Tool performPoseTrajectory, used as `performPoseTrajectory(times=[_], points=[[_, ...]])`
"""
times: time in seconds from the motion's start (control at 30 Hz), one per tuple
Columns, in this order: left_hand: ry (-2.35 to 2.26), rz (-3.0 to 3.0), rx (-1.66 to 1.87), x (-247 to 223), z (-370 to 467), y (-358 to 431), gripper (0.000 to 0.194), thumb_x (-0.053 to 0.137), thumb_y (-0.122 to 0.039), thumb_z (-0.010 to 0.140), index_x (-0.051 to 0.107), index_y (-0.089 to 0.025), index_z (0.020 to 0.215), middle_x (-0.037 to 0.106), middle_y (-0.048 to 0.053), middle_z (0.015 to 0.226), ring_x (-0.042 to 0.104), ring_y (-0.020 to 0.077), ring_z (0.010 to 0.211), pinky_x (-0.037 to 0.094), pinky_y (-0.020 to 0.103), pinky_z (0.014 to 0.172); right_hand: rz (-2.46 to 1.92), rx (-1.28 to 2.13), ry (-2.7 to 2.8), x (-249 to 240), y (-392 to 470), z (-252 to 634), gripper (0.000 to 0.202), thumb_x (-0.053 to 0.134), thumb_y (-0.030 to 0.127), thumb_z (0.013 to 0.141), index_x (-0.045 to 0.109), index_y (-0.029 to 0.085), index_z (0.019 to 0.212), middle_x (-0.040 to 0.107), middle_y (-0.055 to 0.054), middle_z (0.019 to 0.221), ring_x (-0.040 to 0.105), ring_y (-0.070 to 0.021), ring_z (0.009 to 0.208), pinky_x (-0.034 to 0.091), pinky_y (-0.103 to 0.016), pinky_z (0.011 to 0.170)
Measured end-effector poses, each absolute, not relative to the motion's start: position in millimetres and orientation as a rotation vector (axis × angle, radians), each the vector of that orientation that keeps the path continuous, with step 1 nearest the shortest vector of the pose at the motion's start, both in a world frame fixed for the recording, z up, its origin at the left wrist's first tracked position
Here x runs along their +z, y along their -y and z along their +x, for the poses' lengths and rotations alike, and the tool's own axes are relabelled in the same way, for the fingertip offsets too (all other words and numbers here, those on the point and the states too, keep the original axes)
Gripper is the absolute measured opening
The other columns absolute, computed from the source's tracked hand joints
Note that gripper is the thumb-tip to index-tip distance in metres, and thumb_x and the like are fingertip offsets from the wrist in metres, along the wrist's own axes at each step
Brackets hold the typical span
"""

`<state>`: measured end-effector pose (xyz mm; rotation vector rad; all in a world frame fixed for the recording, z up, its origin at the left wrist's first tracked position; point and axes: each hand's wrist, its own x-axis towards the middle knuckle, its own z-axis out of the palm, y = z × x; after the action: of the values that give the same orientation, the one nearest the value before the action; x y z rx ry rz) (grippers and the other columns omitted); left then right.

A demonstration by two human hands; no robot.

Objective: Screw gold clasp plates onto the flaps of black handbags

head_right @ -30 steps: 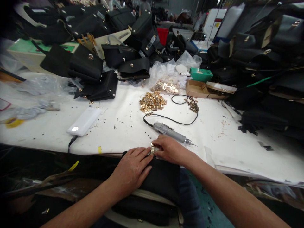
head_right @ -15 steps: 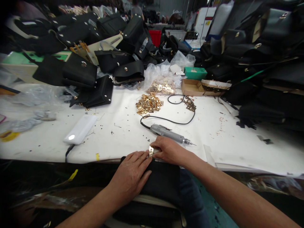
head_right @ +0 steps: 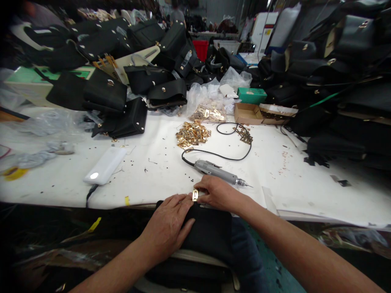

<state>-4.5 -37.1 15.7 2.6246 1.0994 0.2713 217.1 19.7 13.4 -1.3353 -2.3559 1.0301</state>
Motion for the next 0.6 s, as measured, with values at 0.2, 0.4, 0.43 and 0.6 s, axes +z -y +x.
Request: performPoseTrajectory(times=[0.2,0.4,0.43,0.6], points=[[-1.038,2.653,0.227,14.2,-7.2,35.5,0.028,0.053,-0.027,0.098,0.062,-0.020,0.123,0.059,0.012,0.143,0.053,0.0291,0.132,0.043,0.050,0.114,-1.358,1.033,2.367,12.7,-20.4,216.0,0.020,0.073,0.022,0.083,0.073,0.020,0.102,0.062,-0.003,0.084,0.054,-0.0186,0.078,0.038,-0.029,0.071],[-1.036,2.667,0.202,15.8,-6.9,34.9,0.029,0.057,-0.027,0.097,0.063,-0.020,0.124,0.059,0.013,0.142,0.054,0.0295,0.131,0.047,0.050,0.110,-1.347,1.013,2.374,12.5,-20.0,216.5,0.014,0.073,0.019,0.082,0.072,0.018,0.095,0.061,-0.002,0.082,0.052,-0.0175,0.077,0.036,-0.028,0.070],[-1.036,2.669,0.203,16.2,-6.8,34.8,0.030,0.057,-0.028,0.096,0.063,-0.021,0.125,0.059,0.013,0.143,0.054,0.0295,0.131,0.047,0.050,0.109,-1.348,1.010,2.377,12.9,-19.9,216.5,0.013,0.073,0.018,0.082,0.071,0.018,0.095,0.060,-0.002,0.081,0.052,-0.0173,0.076,0.036,-0.028,0.070],[-1.035,2.669,0.212,15.7,-7.0,34.4,0.030,0.056,-0.028,0.097,0.062,-0.021,0.125,0.057,0.012,0.144,0.053,0.0296,0.130,0.047,0.051,0.109,-1.338,0.995,2.394,15.0,-19.4,216.3,0.008,0.072,0.019,0.085,0.071,0.017,0.092,0.060,-0.002,0.083,0.052,-0.0169,0.077,0.036,-0.028,0.070]])
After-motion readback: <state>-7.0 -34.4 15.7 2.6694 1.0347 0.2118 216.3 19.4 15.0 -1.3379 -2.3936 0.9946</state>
